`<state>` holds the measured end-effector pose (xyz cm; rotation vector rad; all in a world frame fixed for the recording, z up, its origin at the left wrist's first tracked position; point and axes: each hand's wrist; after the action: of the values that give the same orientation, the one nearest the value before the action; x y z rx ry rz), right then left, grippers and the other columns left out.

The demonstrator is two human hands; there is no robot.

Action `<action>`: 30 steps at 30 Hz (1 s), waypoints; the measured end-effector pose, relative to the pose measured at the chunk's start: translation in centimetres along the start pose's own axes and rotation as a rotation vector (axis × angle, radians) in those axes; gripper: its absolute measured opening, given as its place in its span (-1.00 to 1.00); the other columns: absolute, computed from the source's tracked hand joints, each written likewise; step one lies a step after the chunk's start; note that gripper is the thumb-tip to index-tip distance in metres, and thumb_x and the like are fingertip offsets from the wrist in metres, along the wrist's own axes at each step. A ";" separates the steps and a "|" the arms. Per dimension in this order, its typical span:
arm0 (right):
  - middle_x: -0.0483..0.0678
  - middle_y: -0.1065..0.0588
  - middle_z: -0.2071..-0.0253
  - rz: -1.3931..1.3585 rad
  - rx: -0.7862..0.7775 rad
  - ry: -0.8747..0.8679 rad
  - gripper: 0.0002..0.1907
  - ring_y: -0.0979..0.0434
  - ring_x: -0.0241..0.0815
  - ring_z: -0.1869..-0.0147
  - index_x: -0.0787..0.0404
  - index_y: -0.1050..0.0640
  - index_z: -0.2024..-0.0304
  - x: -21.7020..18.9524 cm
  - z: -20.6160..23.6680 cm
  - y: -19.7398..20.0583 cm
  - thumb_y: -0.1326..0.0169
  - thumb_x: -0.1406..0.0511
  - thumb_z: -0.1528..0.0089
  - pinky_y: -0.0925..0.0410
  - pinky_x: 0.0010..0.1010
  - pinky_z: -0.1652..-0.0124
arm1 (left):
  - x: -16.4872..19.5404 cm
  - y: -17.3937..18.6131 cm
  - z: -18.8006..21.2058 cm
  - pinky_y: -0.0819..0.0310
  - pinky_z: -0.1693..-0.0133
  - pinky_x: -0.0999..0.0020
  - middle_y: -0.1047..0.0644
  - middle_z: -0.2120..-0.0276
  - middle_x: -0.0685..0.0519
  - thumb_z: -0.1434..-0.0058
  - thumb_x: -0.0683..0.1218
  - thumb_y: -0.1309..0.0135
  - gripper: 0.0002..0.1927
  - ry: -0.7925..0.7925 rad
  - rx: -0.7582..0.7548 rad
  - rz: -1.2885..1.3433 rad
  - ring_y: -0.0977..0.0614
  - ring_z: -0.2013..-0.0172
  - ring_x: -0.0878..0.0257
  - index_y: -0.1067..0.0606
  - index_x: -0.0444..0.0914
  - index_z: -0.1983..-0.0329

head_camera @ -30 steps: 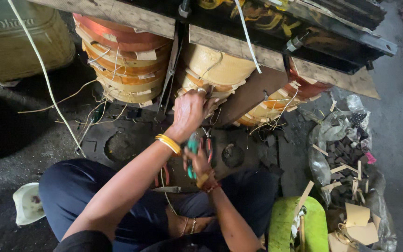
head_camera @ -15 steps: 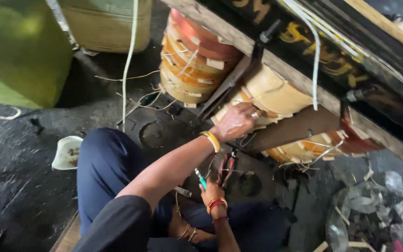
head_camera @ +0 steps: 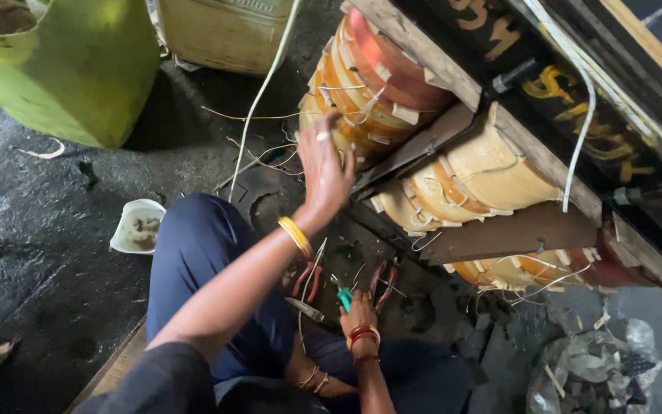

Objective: The person sits on the floor and uses pliers to strip insulation from wires and connect them to copper windings on stacked cylindrical coils. The person repeatedly cuts, strips, and twists wires to secure connections on the coil assembly.

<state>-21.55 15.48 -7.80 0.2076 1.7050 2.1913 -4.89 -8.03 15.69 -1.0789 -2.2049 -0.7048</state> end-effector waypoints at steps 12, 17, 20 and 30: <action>0.21 -0.39 -0.21 -0.021 0.003 0.011 -0.46 -0.35 0.19 -0.34 0.24 -0.45 -0.07 1.1 -0.4 -1.2 -0.29 0.17 -0.12 -0.34 -0.11 -0.19 | -5.5 2.7 -11.0 -0.37 -0.12 0.33 -0.52 0.22 0.03 -0.29 -0.21 -0.12 -0.90 0.170 -0.612 1.415 -0.52 0.12 0.21 -0.58 -0.35 0.19; 0.16 -0.45 -0.10 -0.062 0.096 0.094 -0.49 -0.40 0.21 -0.27 0.24 -0.45 -0.08 1.5 0.2 -2.1 -0.24 0.16 -0.16 -0.38 -0.06 -0.14 | -5.6 1.5 -6.7 -0.32 -0.16 0.09 -0.54 -0.02 -0.11 -0.10 -0.23 -0.10 -0.65 -0.380 -0.346 0.188 -0.50 -0.08 -0.06 -0.60 -0.31 0.01; 0.17 -0.45 -0.10 -0.094 0.107 0.061 -0.49 -0.42 0.25 -0.27 0.22 -0.43 -0.06 1.6 0.7 -2.6 -0.23 0.11 -0.19 -0.41 -0.02 -0.09 | -5.7 0.0 -4.3 -0.32 -0.16 0.04 -0.54 -0.01 -0.07 -0.20 -0.15 -0.15 -0.71 -0.598 -0.310 -0.094 -0.53 -0.08 0.01 -0.56 -0.24 -0.01; 0.18 -0.41 -0.15 -0.182 0.210 -0.025 -0.41 -0.49 0.27 -0.12 0.22 -0.39 -0.17 1.4 1.6 -1.0 -0.22 0.15 -0.16 -0.39 0.04 -0.04 | -8.1 -2.9 1.9 -0.39 0.33 0.07 -0.56 0.31 -0.12 -0.33 -0.24 -0.06 -0.61 -0.228 -0.556 -0.117 -0.61 0.37 -0.05 -0.51 -0.23 -0.23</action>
<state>-22.14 17.63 -8.50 0.1266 1.8615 1.8735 -3.70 -12.47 8.17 -1.3549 -2.3378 -1.3623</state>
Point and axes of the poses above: each hand's wrist, its own z-axis away from the middle knuckle, its own y-axis out of the back of the hand, x = y × z
